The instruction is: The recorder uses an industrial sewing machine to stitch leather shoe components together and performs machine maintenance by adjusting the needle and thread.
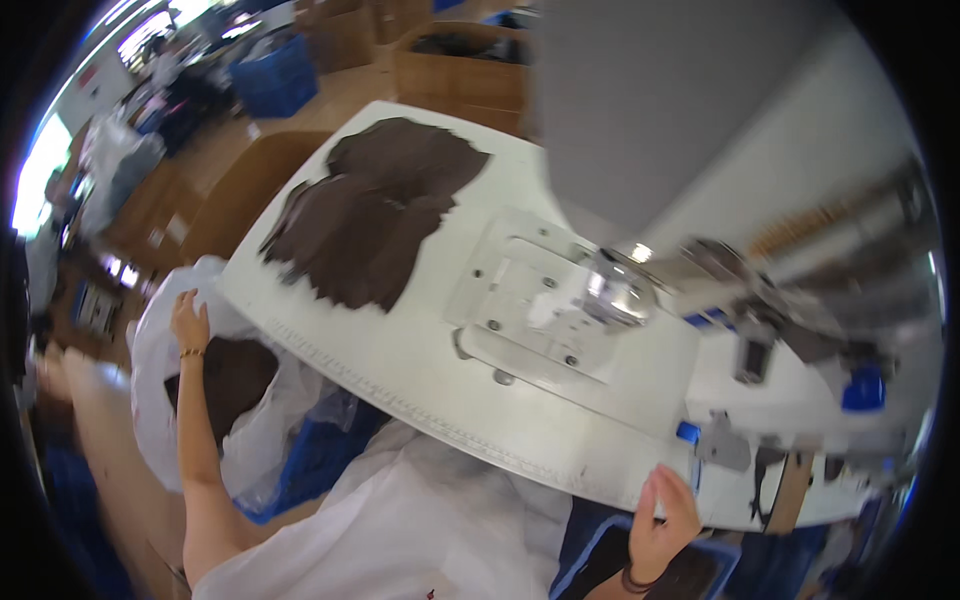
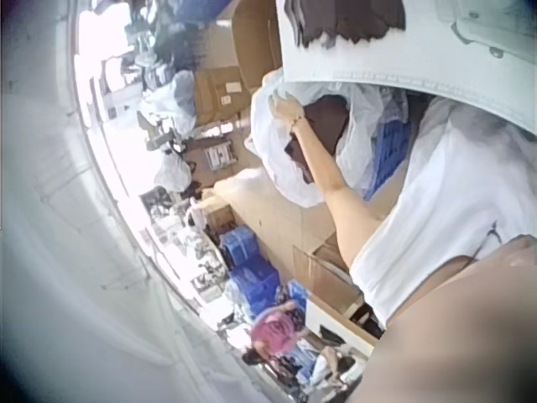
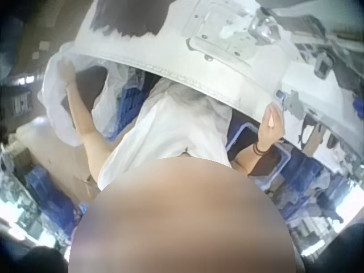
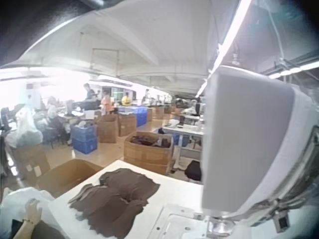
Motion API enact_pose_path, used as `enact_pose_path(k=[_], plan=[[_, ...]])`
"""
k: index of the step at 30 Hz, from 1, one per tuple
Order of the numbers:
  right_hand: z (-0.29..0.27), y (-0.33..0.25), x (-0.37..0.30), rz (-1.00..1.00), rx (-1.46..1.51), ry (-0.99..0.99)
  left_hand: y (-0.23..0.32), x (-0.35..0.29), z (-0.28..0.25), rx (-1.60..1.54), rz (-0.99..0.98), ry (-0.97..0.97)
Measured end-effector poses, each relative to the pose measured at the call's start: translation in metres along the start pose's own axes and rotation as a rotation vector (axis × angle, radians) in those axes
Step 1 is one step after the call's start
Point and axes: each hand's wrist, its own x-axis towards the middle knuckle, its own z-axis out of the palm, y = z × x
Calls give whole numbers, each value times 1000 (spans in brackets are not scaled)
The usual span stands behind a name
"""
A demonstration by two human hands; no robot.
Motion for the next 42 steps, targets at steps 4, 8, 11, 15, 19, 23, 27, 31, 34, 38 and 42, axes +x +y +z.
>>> enact_pose_path(k=[4,8,11,15,19,23,27,31,34,38,42], plan=[[-29,47,-7,134,-151,152,118,7,-40,-499,485,115],[-66,107,-40,411,-351,329,224,-5,-48,-621,727,68],[-94,137,-106,678,-444,473,272,-10,-29,-641,907,-33],[-108,166,-203,1021,-585,410,304,5,9,-617,952,-88],[-84,183,-272,1424,-510,74,328,26,40,-459,945,-101],[-38,189,-297,1412,-318,-54,345,26,39,-413,922,-96],[14,170,-311,1381,-567,-272,355,4,14,-557,975,-137],[13,162,-322,1374,-479,-179,370,-25,-20,-820,975,-188],[-25,157,-303,1161,-366,406,376,-46,-56,-904,978,-210],[-100,117,-231,986,-391,795,383,-86,-109,-948,1117,-393],[-131,30,-137,755,-131,636,391,-139,-157,-1164,1361,-603]])
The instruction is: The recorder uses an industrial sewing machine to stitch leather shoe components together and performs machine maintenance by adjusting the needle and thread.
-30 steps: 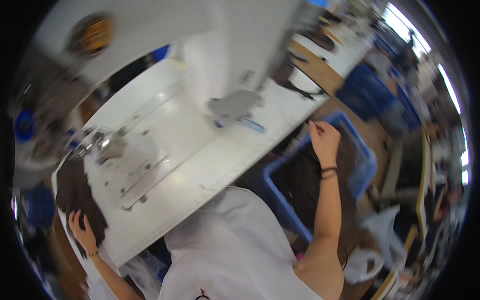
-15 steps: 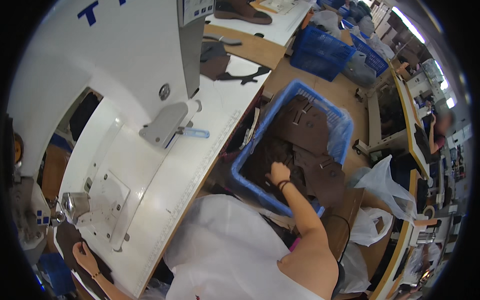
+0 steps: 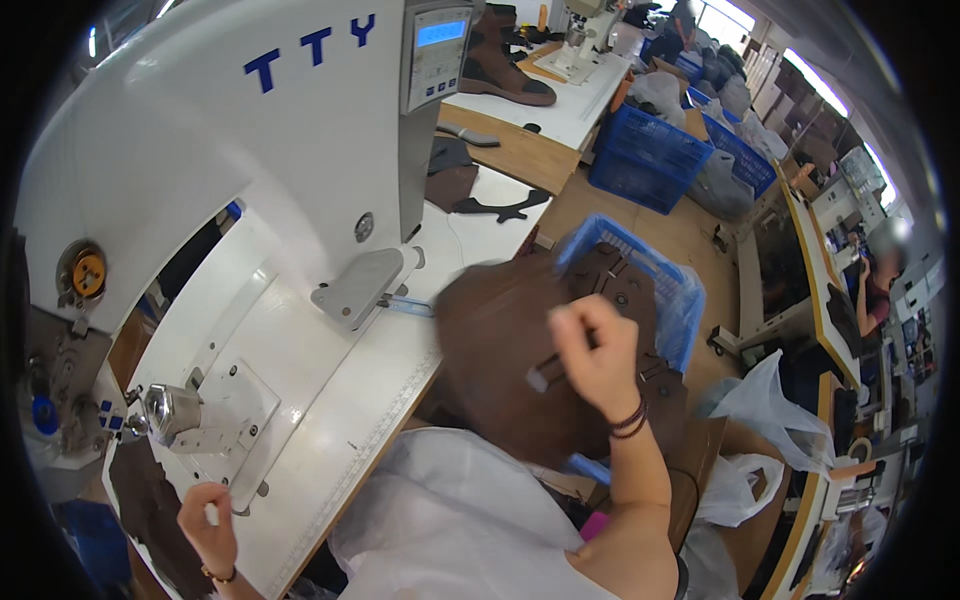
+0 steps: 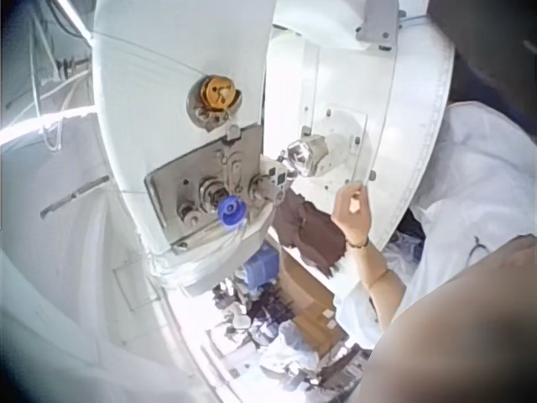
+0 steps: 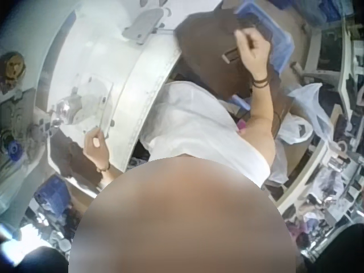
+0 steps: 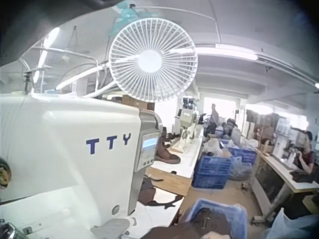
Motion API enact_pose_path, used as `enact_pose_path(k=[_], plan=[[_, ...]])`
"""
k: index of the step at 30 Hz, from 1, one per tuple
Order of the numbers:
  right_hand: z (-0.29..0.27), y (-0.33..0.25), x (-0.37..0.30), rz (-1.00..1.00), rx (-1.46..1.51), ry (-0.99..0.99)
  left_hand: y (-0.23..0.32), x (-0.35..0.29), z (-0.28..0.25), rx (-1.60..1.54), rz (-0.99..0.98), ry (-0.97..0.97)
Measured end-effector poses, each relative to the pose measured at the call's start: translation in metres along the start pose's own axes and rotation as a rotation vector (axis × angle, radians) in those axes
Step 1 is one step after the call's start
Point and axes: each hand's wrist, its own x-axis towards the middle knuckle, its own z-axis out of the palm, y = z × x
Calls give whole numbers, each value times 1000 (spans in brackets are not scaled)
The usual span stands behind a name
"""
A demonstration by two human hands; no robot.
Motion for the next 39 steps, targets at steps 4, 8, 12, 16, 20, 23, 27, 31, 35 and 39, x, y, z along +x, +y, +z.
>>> enact_pose_path(k=[4,8,12,16,20,23,27,31,35,39], plan=[[66,-91,0,-653,210,-611,46,3,21,-332,71,-189],[141,-140,-23,-1036,476,-765,61,2,12,-596,-76,-361],[184,-160,-34,-1043,550,-883,54,-4,-4,-454,-136,-136],[207,-173,-42,-988,740,-1049,35,-6,-19,-225,-168,-194],[213,-177,-44,-937,937,-1268,24,-7,-22,-674,-101,-357],[210,-178,-43,-774,1095,-1394,27,-10,-22,-678,-76,-448],[209,-181,-36,-891,1026,-1357,28,-8,-25,-604,45,-430],[196,-180,-23,-1063,885,-1263,26,-17,-36,-677,83,-414],[188,-177,-7,-1126,754,-1094,22,-29,-53,-1026,-20,-267],[199,-190,-15,-1270,434,-931,18,-22,-41,-743,101,-191]])
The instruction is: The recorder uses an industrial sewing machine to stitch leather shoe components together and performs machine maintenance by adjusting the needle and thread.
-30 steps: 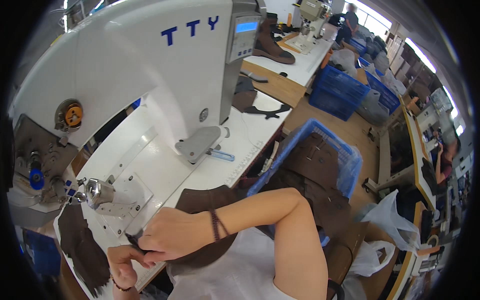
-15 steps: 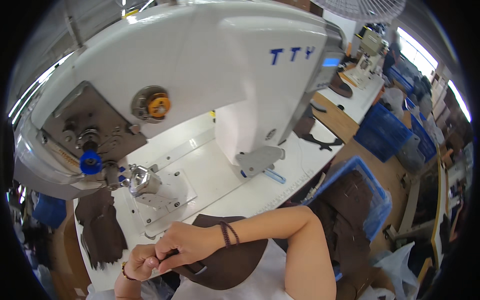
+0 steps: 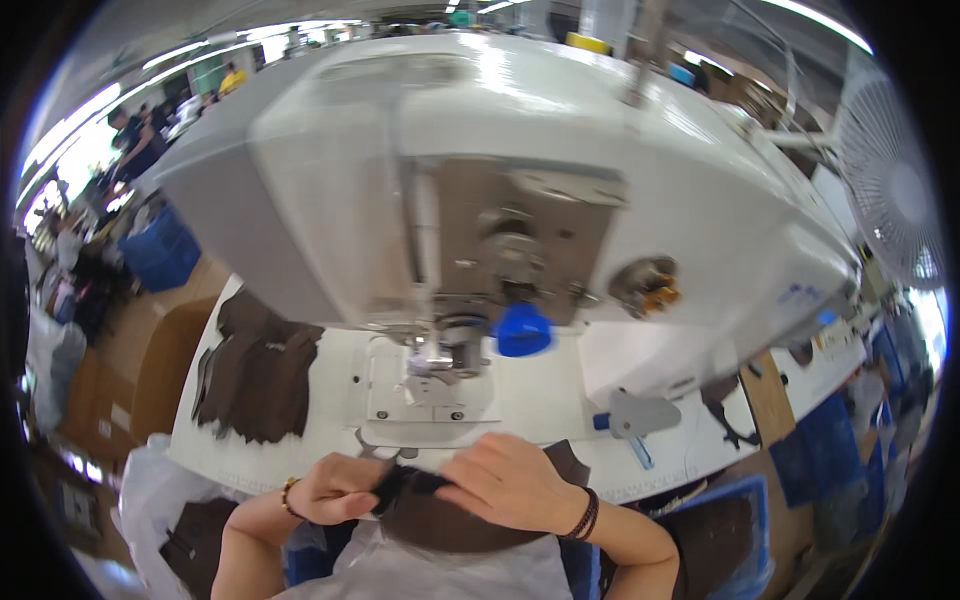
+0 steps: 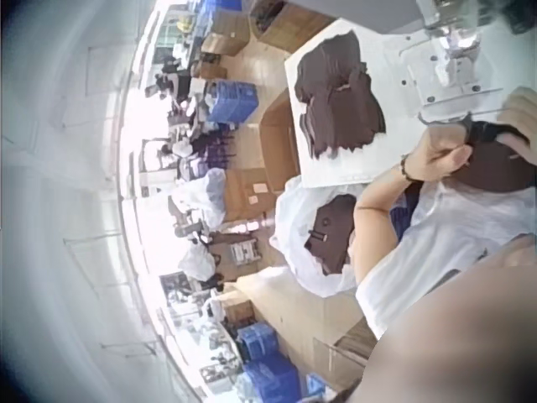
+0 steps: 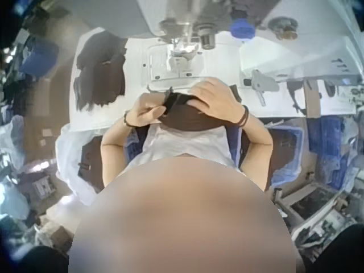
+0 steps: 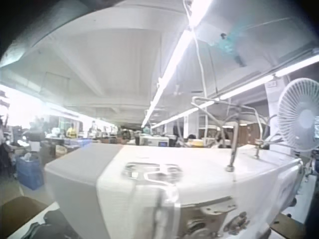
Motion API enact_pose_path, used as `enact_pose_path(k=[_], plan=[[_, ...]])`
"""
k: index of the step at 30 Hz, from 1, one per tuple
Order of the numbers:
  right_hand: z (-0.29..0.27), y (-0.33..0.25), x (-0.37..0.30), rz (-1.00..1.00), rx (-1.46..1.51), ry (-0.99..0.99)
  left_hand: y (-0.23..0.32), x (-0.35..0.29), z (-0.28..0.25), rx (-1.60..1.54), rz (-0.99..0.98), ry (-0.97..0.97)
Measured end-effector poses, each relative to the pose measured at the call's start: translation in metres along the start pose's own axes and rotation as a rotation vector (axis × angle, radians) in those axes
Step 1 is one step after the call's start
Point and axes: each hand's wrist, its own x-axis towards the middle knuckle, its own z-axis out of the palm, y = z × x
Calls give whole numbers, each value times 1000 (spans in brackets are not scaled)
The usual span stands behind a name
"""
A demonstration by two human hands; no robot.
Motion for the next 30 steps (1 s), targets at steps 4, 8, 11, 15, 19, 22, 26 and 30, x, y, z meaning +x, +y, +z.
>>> enact_pose_path(k=[4,8,11,15,19,22,26,30], plan=[[12,-9,18,-47,-222,-24,-8,7,15,173,209,152],[17,-9,22,-142,-262,5,-8,5,12,337,201,122],[26,-4,21,-173,-299,67,-16,8,8,297,154,316],[33,-4,22,-170,-137,114,-37,12,-5,439,-33,333],[25,-9,28,-128,-95,114,-49,4,-10,219,-185,16],[17,-12,31,-88,-183,38,-47,2,-7,165,6,75],[11,-7,37,-52,-100,-268,-34,1,3,114,-53,88],[14,-8,38,-233,-167,-216,-24,3,16,28,-145,386]])
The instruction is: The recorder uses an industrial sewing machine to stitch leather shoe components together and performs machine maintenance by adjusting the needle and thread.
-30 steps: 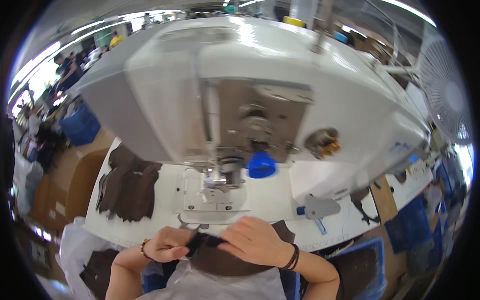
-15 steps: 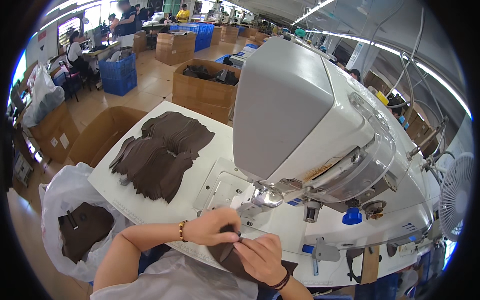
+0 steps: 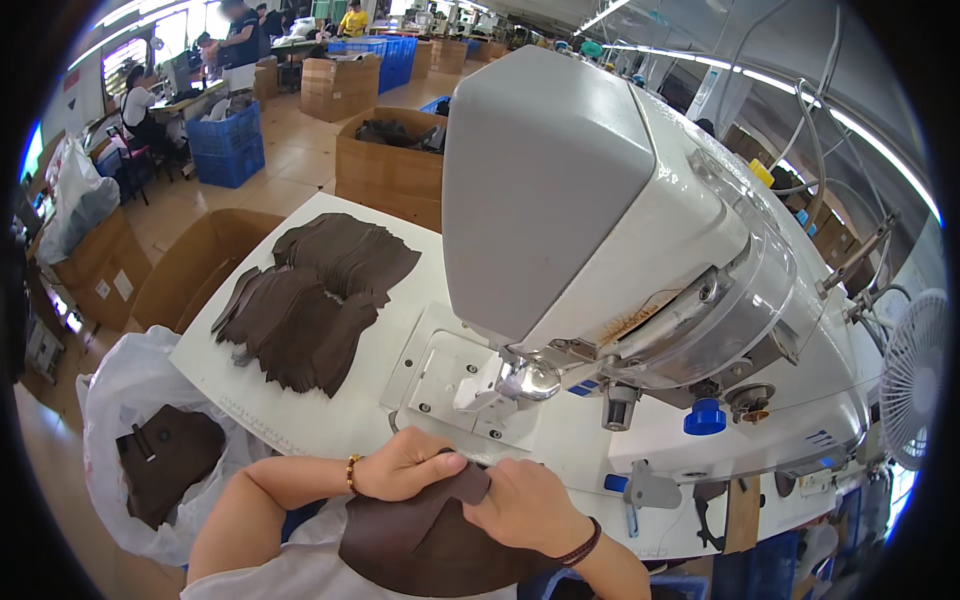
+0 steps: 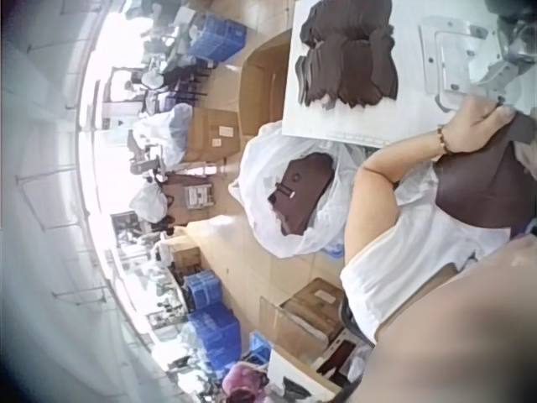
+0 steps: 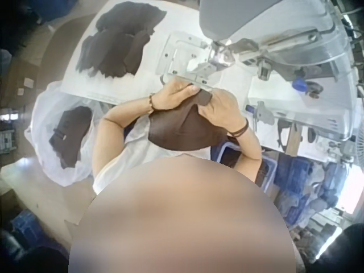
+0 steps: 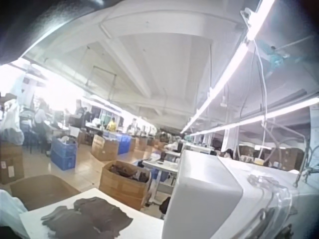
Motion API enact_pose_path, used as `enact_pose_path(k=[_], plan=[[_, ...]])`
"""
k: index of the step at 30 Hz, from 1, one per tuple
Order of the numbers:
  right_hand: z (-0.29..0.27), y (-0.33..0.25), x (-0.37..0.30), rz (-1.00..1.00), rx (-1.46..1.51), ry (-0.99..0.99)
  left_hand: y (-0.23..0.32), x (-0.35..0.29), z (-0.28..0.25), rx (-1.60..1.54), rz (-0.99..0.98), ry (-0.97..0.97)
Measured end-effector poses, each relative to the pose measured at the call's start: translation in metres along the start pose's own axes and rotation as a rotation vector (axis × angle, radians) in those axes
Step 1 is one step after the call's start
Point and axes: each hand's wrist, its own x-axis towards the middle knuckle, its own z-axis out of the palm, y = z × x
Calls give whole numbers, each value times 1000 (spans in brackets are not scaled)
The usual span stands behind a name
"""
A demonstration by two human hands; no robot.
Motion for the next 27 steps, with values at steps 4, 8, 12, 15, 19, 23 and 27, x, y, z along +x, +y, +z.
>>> enact_pose_path(k=[4,8,12,15,19,23,27], plan=[[19,-31,-3,-240,-71,-203,-7,8,-3,-38,-233,165],[32,-55,-9,-332,-218,-52,-15,7,-5,68,-91,85],[22,-49,-9,-112,-97,30,-17,20,-16,118,-224,418],[12,-30,-13,132,162,173,-16,27,-8,294,-59,476],[32,-3,-22,743,981,553,-19,39,8,342,123,278],[51,1,-55,553,707,594,-24,45,11,437,319,149],[64,0,-78,152,77,543,-27,54,23,500,562,48]])
